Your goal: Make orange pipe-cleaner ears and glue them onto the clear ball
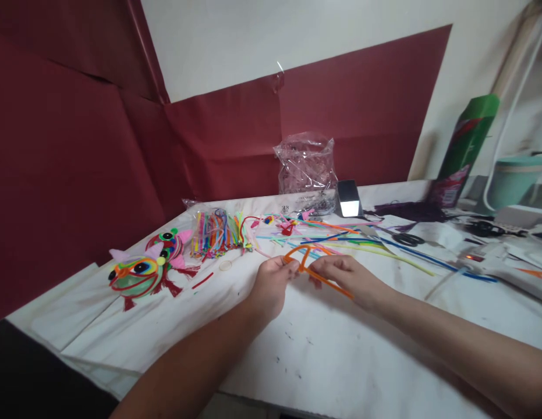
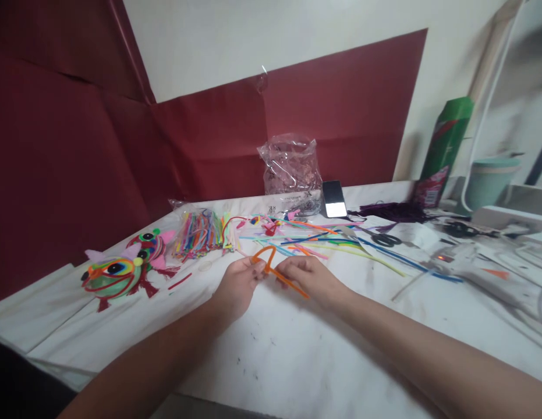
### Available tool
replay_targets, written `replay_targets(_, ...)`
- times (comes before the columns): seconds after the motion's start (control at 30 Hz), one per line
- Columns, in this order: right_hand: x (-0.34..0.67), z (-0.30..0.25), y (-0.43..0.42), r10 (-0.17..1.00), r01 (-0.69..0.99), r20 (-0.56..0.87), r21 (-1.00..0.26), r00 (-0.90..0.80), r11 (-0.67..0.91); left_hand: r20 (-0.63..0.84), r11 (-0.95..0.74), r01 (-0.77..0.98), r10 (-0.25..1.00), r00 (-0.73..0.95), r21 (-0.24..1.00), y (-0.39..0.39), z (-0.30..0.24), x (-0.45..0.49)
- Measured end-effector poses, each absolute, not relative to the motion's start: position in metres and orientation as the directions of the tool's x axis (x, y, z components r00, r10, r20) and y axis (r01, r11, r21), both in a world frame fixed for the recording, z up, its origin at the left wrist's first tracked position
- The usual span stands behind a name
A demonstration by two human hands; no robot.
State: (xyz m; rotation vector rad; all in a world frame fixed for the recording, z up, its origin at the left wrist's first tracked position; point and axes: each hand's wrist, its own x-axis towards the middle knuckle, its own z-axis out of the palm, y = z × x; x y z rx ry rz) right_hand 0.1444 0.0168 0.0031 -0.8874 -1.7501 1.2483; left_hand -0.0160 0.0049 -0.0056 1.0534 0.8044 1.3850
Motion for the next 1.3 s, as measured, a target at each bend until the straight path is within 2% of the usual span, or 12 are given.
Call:
replay_targets(0.1,0.147,-0.002,0.018,0.915,0.077,0.222,-0.962,-0.338,0.262,0.102,-0.05,-0.437,0.99,0.096,0.898,0.005,-0.003,-0.017)
replay_targets(0.3,0.143,-0.005,0.008,0.853,0.036,0.308,-0.934,-0.422,0.355,0.138,-0.088,-0.384,0.985,0.104,0.919,0.003,-0.002,-0.016)
replay_targets(0.43,0.145,-0.009,0.013,0.909,0.057,0.243,-0.959,-0.339,0.278,0.183,-0.18,-0.103,0.983,0.022,0.978,0.003,-0.006,-0.018)
replay_targets(0.57,0.148,-0.011,0.018,0.893,0.147,0.353,-0.903,-0.278,0.403,0.203,-0.204,0.224,0.979,0.027,0.953,0.002,-0.006,-0.02)
replay_targets(0.63,0.148,-0.011,0.016,0.841,0.252,0.461,-0.81,-0.284,0.529,0.266,-0.261,0.426,0.963,0.049,0.866,0.001,-0.006,-0.021)
replay_targets(0.73,0.144,-0.011,0.009,0.703,0.353,0.615,-0.608,-0.356,0.711,0.452,-0.457,0.653,0.871,0.191,0.604,-0.001,-0.007,-0.02)
replay_targets(0.83,0.14,-0.013,0.005,0.607,0.393,0.678,-0.468,-0.414,0.791,0.561,-0.601,0.714,0.751,0.349,0.36,-0.003,-0.011,-0.019)
replay_targets(0.9,0.138,-0.012,0.003,0.578,0.408,0.691,-0.421,-0.435,0.81,0.574,-0.626,0.706,0.727,0.376,0.331,-0.004,-0.013,-0.018)
replay_targets(1.03,0.137,-0.008,0.0,0.582,0.411,0.69,-0.425,-0.43,0.807,0.573,-0.625,0.646,0.747,0.335,0.437,-0.006,-0.01,-0.016)
replay_targets(1.17,0.141,-0.001,0.006,0.726,0.329,0.549,-0.653,-0.414,0.682,0.422,-0.475,0.541,0.877,0.229,0.694,-0.005,0.001,-0.017)
replay_targets(1.23,0.145,0.0,0.012,0.798,0.236,0.467,-0.785,-0.38,0.572,0.262,-0.301,0.354,0.953,0.154,0.885,-0.003,0.005,-0.019)
replay_targets(1.3,0.149,0.001,0.018,0.854,0.14,0.409,-0.872,-0.32,0.47,0.146,-0.155,0.083,0.984,0.104,0.984,0.001,0.008,-0.022)
